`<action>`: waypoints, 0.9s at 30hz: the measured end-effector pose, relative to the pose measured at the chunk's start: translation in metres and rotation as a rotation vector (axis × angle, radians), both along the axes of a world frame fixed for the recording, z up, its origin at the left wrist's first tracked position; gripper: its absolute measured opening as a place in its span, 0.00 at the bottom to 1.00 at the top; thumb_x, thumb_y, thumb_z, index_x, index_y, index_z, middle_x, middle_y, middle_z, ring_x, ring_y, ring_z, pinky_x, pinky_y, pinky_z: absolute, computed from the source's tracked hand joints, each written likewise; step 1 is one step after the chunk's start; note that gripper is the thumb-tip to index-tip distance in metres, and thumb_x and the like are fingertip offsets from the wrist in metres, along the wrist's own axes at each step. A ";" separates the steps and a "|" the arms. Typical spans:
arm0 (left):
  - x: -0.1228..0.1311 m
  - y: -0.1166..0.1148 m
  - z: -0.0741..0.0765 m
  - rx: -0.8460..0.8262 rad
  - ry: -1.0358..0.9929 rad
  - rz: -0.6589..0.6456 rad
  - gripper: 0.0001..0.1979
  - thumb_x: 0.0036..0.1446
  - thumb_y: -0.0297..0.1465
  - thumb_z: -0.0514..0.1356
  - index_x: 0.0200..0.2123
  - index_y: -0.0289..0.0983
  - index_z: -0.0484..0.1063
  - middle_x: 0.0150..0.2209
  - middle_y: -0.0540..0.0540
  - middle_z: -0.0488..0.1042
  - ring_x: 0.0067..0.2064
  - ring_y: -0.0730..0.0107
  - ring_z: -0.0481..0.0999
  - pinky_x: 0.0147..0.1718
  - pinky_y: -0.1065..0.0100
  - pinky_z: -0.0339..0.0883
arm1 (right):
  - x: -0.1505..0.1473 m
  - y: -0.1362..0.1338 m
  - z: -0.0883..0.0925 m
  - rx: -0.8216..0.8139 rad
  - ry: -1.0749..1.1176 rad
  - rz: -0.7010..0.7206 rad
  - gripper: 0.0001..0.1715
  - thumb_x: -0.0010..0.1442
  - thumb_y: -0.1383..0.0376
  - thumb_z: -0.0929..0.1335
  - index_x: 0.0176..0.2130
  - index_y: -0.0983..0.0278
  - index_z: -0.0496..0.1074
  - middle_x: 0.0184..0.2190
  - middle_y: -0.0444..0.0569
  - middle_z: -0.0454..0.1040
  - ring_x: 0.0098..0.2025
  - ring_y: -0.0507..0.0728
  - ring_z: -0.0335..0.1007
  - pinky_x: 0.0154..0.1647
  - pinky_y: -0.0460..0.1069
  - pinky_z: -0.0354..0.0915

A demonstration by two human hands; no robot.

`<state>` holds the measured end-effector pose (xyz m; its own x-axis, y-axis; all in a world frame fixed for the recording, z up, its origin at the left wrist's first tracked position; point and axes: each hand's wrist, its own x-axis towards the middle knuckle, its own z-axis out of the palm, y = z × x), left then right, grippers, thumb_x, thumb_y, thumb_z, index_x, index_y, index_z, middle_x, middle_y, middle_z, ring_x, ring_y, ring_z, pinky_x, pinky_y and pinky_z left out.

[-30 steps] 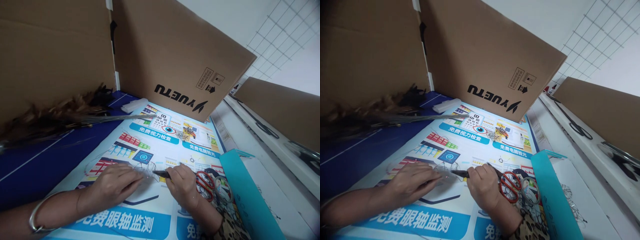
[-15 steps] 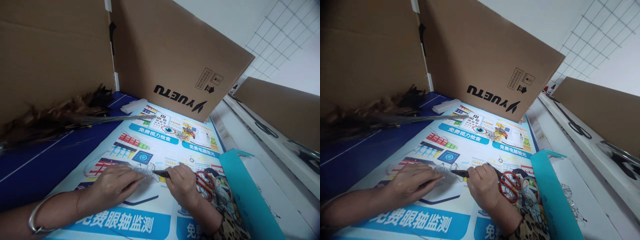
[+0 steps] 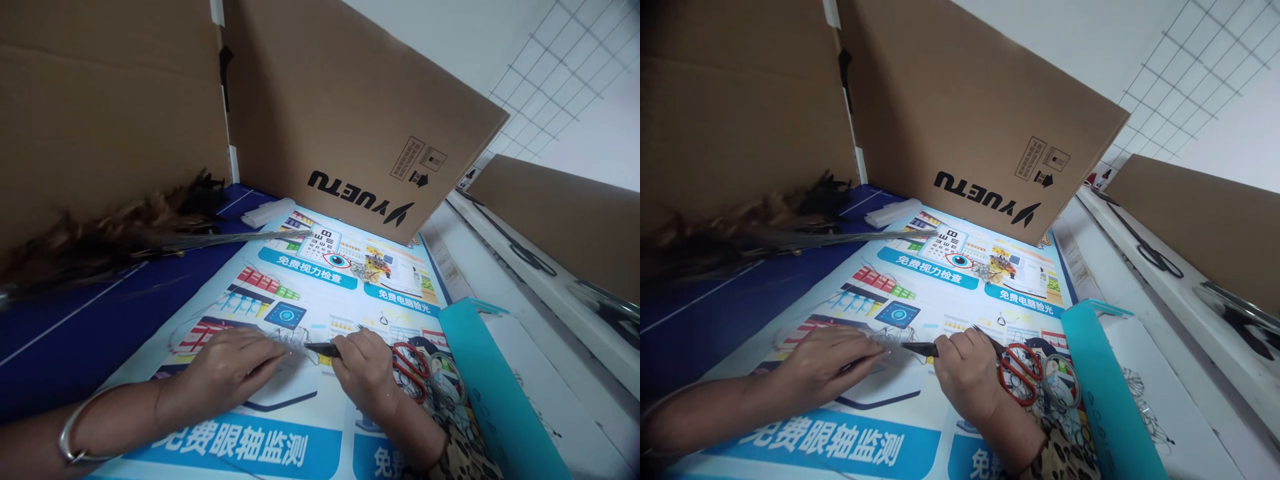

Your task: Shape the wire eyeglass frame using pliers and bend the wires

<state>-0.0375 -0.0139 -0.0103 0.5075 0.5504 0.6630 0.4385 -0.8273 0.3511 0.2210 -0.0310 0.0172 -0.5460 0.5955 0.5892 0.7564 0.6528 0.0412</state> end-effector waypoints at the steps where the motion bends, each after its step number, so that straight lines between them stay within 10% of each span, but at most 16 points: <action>1: 0.000 0.000 0.000 -0.014 -0.008 -0.007 0.07 0.66 0.27 0.57 0.37 0.38 0.75 0.29 0.50 0.81 0.29 0.69 0.78 0.30 0.68 0.66 | -0.001 0.000 0.001 0.000 0.014 -0.003 0.07 0.61 0.72 0.65 0.40 0.65 0.71 0.27 0.48 0.73 0.30 0.56 0.66 0.31 0.51 0.62; 27: -0.002 0.003 -0.009 -0.091 -0.006 0.015 0.06 0.66 0.28 0.57 0.38 0.38 0.74 0.31 0.47 0.81 0.30 0.66 0.78 0.32 0.67 0.66 | 0.007 0.001 0.004 0.102 -0.231 0.017 0.07 0.63 0.71 0.67 0.43 0.68 0.72 0.28 0.48 0.72 0.30 0.56 0.62 0.31 0.53 0.56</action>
